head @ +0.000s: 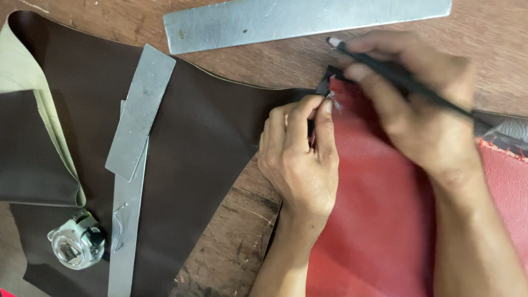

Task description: The person marks a red piece of fabric with a pencil, then uses a ruler and a cutting tool to trim the edges. They then move to a brown piece of fabric, place a red strip on it, and use a ruler and cutting tool to trim the brown fabric along the edge of the strip.

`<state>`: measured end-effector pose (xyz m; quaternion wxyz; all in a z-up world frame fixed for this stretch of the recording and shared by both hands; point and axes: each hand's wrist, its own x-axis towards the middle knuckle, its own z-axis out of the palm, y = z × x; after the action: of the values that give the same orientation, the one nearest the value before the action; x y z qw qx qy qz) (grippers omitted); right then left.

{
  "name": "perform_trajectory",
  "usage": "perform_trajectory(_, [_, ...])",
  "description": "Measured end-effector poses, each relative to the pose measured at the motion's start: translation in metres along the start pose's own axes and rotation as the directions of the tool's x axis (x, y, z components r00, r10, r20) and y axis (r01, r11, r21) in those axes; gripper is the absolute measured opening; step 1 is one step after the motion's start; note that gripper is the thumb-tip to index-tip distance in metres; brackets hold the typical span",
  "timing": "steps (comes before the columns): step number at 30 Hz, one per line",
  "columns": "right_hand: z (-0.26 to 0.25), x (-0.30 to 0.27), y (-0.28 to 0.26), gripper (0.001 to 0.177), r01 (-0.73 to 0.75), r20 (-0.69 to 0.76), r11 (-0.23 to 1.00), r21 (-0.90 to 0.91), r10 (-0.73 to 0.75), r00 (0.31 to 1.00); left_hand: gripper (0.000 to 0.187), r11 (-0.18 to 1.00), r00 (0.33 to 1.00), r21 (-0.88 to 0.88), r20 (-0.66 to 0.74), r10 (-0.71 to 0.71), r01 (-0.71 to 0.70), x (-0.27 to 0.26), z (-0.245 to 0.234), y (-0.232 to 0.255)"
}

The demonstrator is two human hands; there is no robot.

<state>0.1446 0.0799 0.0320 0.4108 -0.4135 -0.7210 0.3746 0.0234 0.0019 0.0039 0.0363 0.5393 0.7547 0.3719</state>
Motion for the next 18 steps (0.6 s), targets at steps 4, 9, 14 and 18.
perform_trajectory(4, [0.001, 0.0, 0.002, 0.007, -0.344, 0.0, 0.912, 0.225, 0.353, 0.936, 0.009, 1.0, 1.0, -0.01, 0.0, -0.006, 0.006, 0.001, 0.0, 0.001])
perform_trajectory(9, [-0.003, -0.008, 0.012, 0.006, -0.102, 0.058, 0.993, -0.057, 0.106, 0.993, 0.011, 1.0, 1.0, -0.011, 0.009, 0.012, -0.012, 0.0, 0.001, -0.002])
perform_trajectory(14, [-0.004, -0.009, 0.014, 0.006, -0.068, 0.088, 0.99, -0.12, 0.079, 0.993, 0.011, 1.0, 1.0, -0.002, 0.02, -0.01, 0.01, -0.002, 0.002, -0.002])
perform_trajectory(18, [-0.004, -0.005, 0.009, 0.006, -0.115, 0.102, 0.986, -0.122, 0.128, 0.987, 0.012, 1.0, 1.0, -0.027, 0.021, -0.01, 0.011, -0.001, 0.001, -0.002])
